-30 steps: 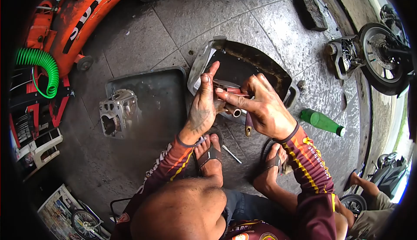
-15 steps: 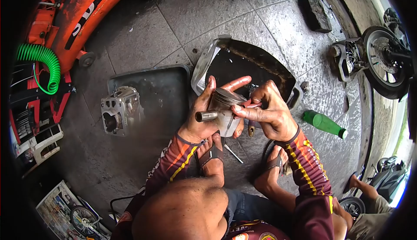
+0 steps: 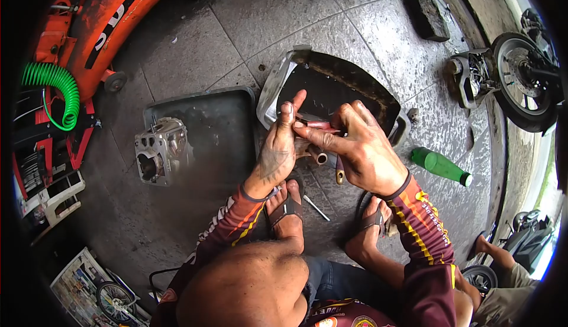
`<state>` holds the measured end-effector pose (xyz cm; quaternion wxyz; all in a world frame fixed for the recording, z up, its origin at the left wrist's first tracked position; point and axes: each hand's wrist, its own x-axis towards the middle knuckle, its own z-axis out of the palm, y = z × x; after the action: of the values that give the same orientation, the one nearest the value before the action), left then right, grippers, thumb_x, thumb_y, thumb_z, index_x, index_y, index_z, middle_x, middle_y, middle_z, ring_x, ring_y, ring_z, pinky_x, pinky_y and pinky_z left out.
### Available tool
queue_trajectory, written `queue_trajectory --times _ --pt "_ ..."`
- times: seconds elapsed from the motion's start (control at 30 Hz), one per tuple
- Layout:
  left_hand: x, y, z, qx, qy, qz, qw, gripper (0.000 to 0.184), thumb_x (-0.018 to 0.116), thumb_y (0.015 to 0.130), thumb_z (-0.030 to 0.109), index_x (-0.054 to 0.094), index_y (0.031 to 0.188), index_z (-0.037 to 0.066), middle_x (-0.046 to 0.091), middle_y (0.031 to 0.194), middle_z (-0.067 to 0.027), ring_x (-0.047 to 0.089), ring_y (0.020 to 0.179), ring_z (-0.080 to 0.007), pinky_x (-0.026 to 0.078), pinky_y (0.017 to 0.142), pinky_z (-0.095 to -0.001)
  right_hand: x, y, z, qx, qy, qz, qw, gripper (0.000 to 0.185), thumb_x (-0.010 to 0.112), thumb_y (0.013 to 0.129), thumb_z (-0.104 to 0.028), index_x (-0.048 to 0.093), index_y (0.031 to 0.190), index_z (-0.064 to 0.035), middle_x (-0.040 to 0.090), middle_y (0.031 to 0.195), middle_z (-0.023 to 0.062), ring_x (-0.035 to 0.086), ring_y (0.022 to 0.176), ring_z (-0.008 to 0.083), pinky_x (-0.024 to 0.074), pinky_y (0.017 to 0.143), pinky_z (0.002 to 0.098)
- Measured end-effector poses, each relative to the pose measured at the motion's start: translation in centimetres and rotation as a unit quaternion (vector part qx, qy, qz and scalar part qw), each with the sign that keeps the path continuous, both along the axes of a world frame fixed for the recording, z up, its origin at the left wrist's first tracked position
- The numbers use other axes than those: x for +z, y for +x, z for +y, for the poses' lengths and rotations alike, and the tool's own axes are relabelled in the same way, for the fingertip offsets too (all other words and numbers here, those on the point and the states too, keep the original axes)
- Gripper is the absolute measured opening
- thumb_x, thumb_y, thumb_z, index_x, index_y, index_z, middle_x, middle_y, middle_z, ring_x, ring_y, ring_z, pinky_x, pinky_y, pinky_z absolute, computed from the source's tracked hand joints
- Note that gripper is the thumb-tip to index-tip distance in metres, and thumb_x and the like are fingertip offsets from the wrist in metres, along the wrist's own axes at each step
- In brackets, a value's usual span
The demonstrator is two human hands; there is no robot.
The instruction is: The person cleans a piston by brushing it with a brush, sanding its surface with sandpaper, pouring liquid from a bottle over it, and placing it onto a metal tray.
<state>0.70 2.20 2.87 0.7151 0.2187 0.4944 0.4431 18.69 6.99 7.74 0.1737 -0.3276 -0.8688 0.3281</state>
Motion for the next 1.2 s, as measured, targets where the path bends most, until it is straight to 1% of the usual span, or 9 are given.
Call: queue_trajectory --times 0.1,0.23,0.37,0.47,0.6,0.73,0.83,1.0,1.2 --pt "1.0 -0.4 -0.2 -0.009 0.020 -0.065 0.998 0.079 0.028 0.101 0.064 0.029 0.155 0.006 0.071 0.102 -0.0178 0.069 0.091 -0.0206 0.056 0.085 -0.0302 -0.8 0.8 -0.2 0.028 -0.003 0.048 0.998 0.072 0.059 0.063 0.006 0.069 0.130 -0.0187 0.050 0.083 0.0074 0.046 0.079 0.0268 0.0420 0.076 0.0368" --pt "-1.7 -1.3 0.4 -0.071 0.077 -0.490 0.866 0.098 0.037 0.095 0.071 0.013 0.156 -0.001 0.069 0.103 -0.0254 0.071 0.094 -0.0325 0.059 0.081 -0.0390 -2.3 1.7 -1.3 0.027 -0.018 0.172 0.985 0.077 0.063 0.060 0.008 0.070 0.127 -0.0292 0.051 0.085 0.0017 0.045 0.079 0.0236 0.0441 0.078 0.0332" --pt "-1.0 -1.5 1.0 -0.105 -0.022 -0.316 0.943 0.085 0.037 0.098 0.067 0.035 0.147 -0.002 0.069 0.103 -0.0226 0.072 0.084 -0.0307 0.062 0.070 -0.0410 -1.9 1.6 -0.9 0.025 -0.018 0.157 0.987 0.078 0.065 0.060 0.006 0.068 0.130 -0.0288 0.050 0.084 0.0020 0.045 0.079 0.0242 0.0439 0.078 0.0336" --pt "-2.7 -1.5 0.5 -0.010 -0.032 -0.174 0.984 0.064 0.044 0.099 0.061 0.055 0.115 0.000 0.066 0.096 -0.0121 0.070 0.085 -0.0236 0.060 0.077 -0.0314 -1.2 1.7 -0.4 0.036 -0.038 0.093 0.994 0.087 0.061 0.058 0.008 0.063 0.136 -0.0285 0.047 0.084 0.0051 0.044 0.079 0.0265 0.0433 0.077 0.0359" --pt "-1.6 -1.5 1.3 -0.007 -0.040 0.005 0.999 0.070 0.040 0.099 0.063 0.055 0.122 -0.002 0.067 0.107 -0.0122 0.068 0.098 -0.0203 0.057 0.083 -0.0322 -1.7 1.4 -0.6 0.043 -0.012 0.073 0.996 0.088 0.062 0.056 0.008 0.063 0.137 -0.0269 0.048 0.084 0.0052 0.045 0.079 0.0269 0.0434 0.077 0.0367" --pt "-1.2 -1.9 1.1 -0.057 -0.006 -0.231 0.971 0.074 0.030 0.101 0.064 0.052 0.135 0.002 0.065 0.122 -0.0122 0.066 0.106 -0.0183 0.056 0.087 -0.0325 -1.3 1.7 -0.2 -0.006 -0.001 0.063 0.998 0.090 0.069 0.054 0.002 0.061 0.139 -0.0276 0.046 0.082 0.0047 0.046 0.080 0.0268 0.0423 0.076 0.0370" --pt "-1.4 -2.1 1.3 -0.115 -0.021 -0.270 0.956 0.070 0.031 0.103 0.060 0.052 0.137 0.002 0.065 0.124 -0.0120 0.067 0.106 -0.0212 0.058 0.085 -0.0364 -1.1 1.9 0.3 0.034 0.011 0.023 0.999 0.090 0.070 0.056 0.001 0.059 0.140 -0.0277 0.047 0.083 0.0047 0.046 0.081 0.0270 0.0419 0.077 0.0372" --pt "-2.8 -1.9 0.5 -0.121 0.022 -0.384 0.915 0.066 0.032 0.104 0.057 0.056 0.134 0.003 0.066 0.121 -0.0146 0.066 0.080 -0.0213 0.055 0.056 -0.0379 0.2 1.3 0.1 0.025 0.009 0.035 0.999 0.079 0.063 0.065 0.003 0.061 0.138 -0.0265 0.048 0.086 0.0060 0.047 0.081 0.0272 0.0406 0.076 0.0378" --pt "-3.9 -1.0 -0.2 -0.091 0.030 -0.447 0.889 0.078 0.036 0.098 0.068 0.054 0.133 0.001 0.065 0.123 -0.0167 0.067 0.092 -0.0224 0.055 0.057 -0.0335 1.0 0.3 0.3 -0.011 0.047 0.110 0.993 0.071 0.063 0.067 0.001 0.064 0.135 -0.0201 0.050 0.085 0.0061 0.047 0.079 0.0260 0.0399 0.074 0.0371"
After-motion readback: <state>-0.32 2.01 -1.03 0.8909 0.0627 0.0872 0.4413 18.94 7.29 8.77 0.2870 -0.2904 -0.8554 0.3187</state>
